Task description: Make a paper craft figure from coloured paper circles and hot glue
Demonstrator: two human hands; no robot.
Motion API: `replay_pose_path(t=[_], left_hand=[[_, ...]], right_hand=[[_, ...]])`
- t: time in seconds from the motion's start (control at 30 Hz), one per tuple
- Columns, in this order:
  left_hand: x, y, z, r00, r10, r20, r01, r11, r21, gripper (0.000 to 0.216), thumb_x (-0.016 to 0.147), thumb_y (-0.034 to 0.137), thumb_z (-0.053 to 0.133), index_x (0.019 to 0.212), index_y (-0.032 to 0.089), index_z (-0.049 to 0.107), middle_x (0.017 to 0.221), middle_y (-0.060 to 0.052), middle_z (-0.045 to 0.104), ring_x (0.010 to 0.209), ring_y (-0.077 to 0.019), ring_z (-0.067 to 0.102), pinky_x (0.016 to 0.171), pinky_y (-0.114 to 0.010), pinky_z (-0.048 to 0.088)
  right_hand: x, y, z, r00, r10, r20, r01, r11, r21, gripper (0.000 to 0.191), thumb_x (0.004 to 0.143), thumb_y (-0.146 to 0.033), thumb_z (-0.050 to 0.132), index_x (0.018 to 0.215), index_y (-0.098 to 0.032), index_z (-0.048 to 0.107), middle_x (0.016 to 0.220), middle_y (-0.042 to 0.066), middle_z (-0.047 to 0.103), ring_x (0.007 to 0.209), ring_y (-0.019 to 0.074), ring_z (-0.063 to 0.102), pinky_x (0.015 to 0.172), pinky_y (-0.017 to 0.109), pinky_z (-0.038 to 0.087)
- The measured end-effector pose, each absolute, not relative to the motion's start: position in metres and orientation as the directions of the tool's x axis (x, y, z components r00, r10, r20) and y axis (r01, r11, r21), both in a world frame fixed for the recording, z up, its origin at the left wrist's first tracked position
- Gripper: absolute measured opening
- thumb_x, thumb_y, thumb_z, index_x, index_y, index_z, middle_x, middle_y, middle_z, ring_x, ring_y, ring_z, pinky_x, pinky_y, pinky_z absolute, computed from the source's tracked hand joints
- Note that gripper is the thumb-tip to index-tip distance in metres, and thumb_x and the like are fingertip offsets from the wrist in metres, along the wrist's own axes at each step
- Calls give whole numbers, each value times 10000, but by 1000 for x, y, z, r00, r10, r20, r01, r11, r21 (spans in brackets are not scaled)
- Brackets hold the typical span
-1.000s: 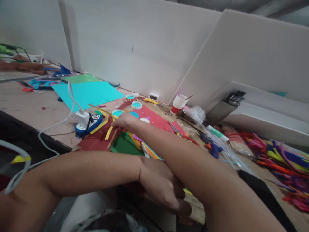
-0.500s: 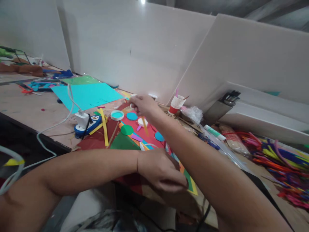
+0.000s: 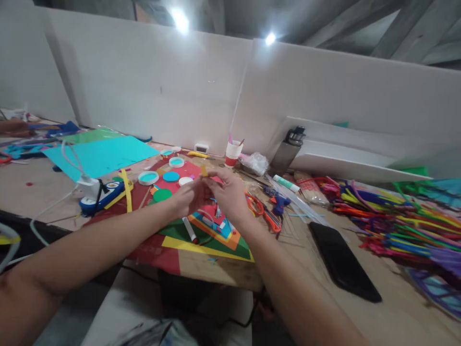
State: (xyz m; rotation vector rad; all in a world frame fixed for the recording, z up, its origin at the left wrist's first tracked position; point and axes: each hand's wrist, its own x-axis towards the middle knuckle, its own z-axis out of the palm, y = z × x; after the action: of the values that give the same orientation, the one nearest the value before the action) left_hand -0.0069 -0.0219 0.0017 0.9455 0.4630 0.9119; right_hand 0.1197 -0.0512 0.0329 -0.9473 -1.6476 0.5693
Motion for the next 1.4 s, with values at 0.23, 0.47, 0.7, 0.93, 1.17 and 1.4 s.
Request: replay_pose_path(t=[0.23,0.47,0.7,0.93,1.17,1.4], left_hand=[[-16,-1,1,261,965,22,-466,106,878,146,773,262,663,761,118,643,621,-1,568,511,-49,494,506,-168,414],[-21,3,5,161,981,108,-420,-31,907,226,725,329,725,771,120,650,635,-22,604,543,-83,540,460,-182,383],[-20,0,3,195,965,177,-245,-127,961,266,711,379,715,717,123,643,611,-13,569,550,-76,500,454,-180,317],[-14,-14,5,251,930,268,-99,-250,963,245,754,371,636,680,138,640,618,-3,552,547,-79,441,528,-212,344],[-12,-11,-3,287,913,290,-135,-261,956,421,825,527,529,668,146,617,646,-35,595,583,-107,491,568,-238,379],[-14,-18,7,327,869,371,9,-395,918,415,819,532,560,678,149,635,610,-12,540,582,-108,461,559,-239,355]], right_hand=[[124,-54,21,-180,812,555,339,581,-740,180,823,-364,618,812,-225,732,934,40,724,919,195,639,867,325,451],[120,-52,16,-119,908,403,359,417,-835,239,808,-396,610,785,-194,735,777,17,722,770,166,631,744,277,446],[124,-43,8,-41,947,320,229,321,-919,237,757,-399,646,745,-167,694,713,11,689,681,138,595,691,261,446],[125,-38,4,34,941,336,103,332,-938,254,710,-406,682,770,-159,675,739,13,670,671,123,574,681,258,459],[125,-38,6,76,941,331,95,323,-941,247,682,-394,687,747,-166,616,705,8,641,643,120,572,644,257,463],[123,-39,7,118,931,346,160,326,-932,253,670,-361,691,739,-186,522,665,-21,578,616,121,549,598,251,438]])
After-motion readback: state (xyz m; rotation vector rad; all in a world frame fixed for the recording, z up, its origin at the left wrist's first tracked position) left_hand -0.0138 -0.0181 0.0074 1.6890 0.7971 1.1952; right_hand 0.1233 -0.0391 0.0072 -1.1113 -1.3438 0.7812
